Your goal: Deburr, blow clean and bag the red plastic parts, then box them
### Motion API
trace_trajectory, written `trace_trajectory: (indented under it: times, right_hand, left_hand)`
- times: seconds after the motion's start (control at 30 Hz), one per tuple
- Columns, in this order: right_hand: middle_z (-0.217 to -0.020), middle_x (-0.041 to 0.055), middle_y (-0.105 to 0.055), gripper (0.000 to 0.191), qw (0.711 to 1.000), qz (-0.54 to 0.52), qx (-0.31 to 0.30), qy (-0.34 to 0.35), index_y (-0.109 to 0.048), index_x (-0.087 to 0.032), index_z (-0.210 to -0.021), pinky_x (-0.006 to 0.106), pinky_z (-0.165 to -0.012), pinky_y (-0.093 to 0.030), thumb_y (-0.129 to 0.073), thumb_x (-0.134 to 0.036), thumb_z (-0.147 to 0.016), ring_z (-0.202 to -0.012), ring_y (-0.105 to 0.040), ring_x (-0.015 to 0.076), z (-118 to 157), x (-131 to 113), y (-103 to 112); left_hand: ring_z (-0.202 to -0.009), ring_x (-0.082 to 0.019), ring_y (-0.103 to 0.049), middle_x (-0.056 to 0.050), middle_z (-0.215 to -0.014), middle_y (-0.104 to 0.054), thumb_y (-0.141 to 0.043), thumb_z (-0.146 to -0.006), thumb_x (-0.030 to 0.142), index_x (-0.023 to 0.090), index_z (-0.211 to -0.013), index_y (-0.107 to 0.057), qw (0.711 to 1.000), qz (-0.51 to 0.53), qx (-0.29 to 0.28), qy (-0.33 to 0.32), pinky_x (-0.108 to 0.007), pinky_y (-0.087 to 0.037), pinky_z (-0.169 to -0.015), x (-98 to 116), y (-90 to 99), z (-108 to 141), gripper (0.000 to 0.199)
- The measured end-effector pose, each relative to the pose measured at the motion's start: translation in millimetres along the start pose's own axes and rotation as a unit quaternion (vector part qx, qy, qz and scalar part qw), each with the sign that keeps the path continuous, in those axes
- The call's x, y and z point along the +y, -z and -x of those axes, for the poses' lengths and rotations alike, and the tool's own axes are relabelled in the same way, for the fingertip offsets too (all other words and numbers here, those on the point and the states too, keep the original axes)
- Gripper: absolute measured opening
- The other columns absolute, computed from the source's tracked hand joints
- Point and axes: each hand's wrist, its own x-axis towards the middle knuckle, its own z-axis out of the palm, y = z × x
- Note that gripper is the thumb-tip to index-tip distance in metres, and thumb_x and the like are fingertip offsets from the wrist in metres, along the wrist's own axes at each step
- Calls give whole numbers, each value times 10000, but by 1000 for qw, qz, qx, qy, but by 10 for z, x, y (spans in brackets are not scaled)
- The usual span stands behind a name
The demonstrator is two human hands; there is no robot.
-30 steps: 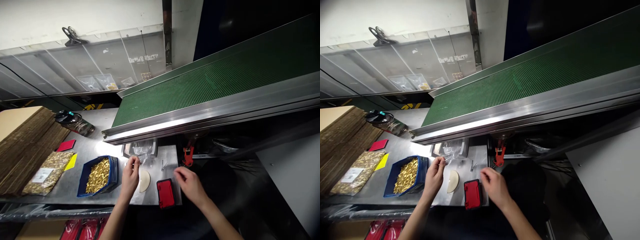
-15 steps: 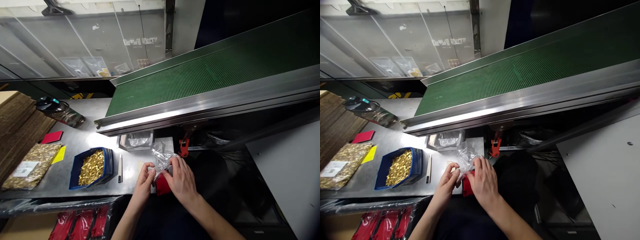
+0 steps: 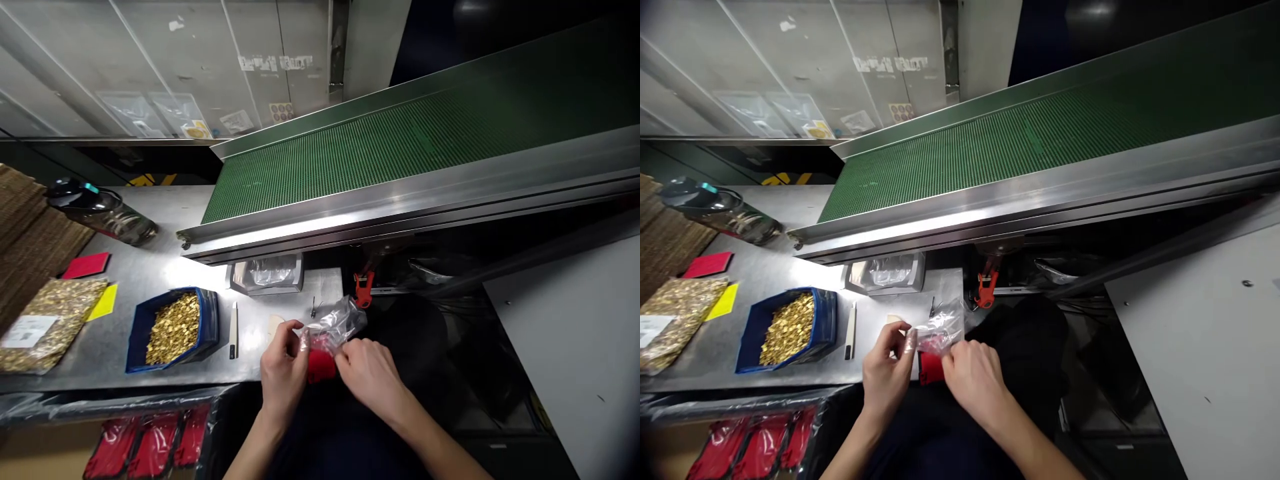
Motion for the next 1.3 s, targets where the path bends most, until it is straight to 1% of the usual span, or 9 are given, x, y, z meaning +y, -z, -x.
trace_trajectory:
  times: [0.13,0.33,0.4,0.53,0.63,0.8,0.93,1.13,1.3]
  right_hand:
    - [-573,31,-682,496,986,-50,-115,108,-615,-221,-533,291,-529,-302,-505,-371,-992,-532,-643,180,117,-52,-11]
    - [-1023,142,-724,195,996,36,77,12,-660,-189,-1104,392,-796,-453,-521,-226,-973,-918,-680,311,-33,-49,38]
    - [-1018,104,-712,134,994,-48,83,54,-652,-204,-1022,385,-874,-438,-529,-207,-967,-944,-661,276,-128,-92,39]
    - [-777,-16,-687,193,979,-172,-16,105,-649,-222,-837,252,-693,-450,-564,-304,-989,-721,-650,159,-259,-119,50]
    - [-989,-51,-716,239,956,-205,-93,188,-671,-284,-1072,219,-743,-497,-769,-368,-870,-844,-678,146,-293,-15,47]
    - [-1479,83,-545,625,975,-114,-77,175,-517,-285,-1440,449,-1143,-384,-775,-305,-871,-1364,-493,290,-394,127,-190]
    - [-1389,104,-612,757,971,-126,-127,157,-529,-263,-1440,452,-1096,-423,-857,-366,-766,-1309,-546,319,-497,133,-412]
    - [-933,37,-745,200,961,-225,-147,68,-667,-197,-925,334,-807,-525,-712,-381,-860,-894,-709,240,-340,521,-374]
    - [-1123,96,-760,291,899,-429,-86,-1,-611,-190,-1078,356,-895,-572,-588,-461,-974,-1031,-730,247,1,893,-161]
  left_hand:
    - [-803,-199,-608,-23,-881,-641,-521,-973,433,224,-983,-605,995,72,-1,69,-294,-481,-746,-13,43,-116,226]
    - [-588,-161,-470,55,-641,-501,-552,-926,408,241,-1000,-617,990,-23,-99,99,-262,-352,-602,-142,212,-24,194]
    - [-557,-154,-419,77,-603,-412,-568,-908,417,247,-1041,-620,984,-61,-138,89,-257,-312,-583,-185,268,50,222]
    - [-534,-151,-358,82,-585,-358,-599,-880,532,237,-1019,-633,980,-20,-154,125,-249,-263,-547,-345,432,137,328]
    - [-520,-153,-346,71,-562,-384,-573,-853,676,214,-944,-642,975,2,-102,197,-249,-248,-527,-545,660,153,476]
    - [-577,-151,-370,44,-585,-398,-525,-838,779,204,-653,-527,968,-49,-62,236,-254,-277,-565,-743,935,161,604]
    - [-538,-148,-348,45,-530,-372,-467,-844,804,217,-583,-458,963,-63,-76,252,-267,-259,-546,-681,821,123,643]
    - [-525,-164,-394,25,-503,-412,-409,-882,758,223,-551,-448,959,-89,-113,245,-271,-254,-526,-649,509,90,630]
    - [-516,-175,-422,19,-482,-417,-418,-915,659,230,-525,-439,957,-97,-140,234,-284,-238,-534,-639,231,83,580]
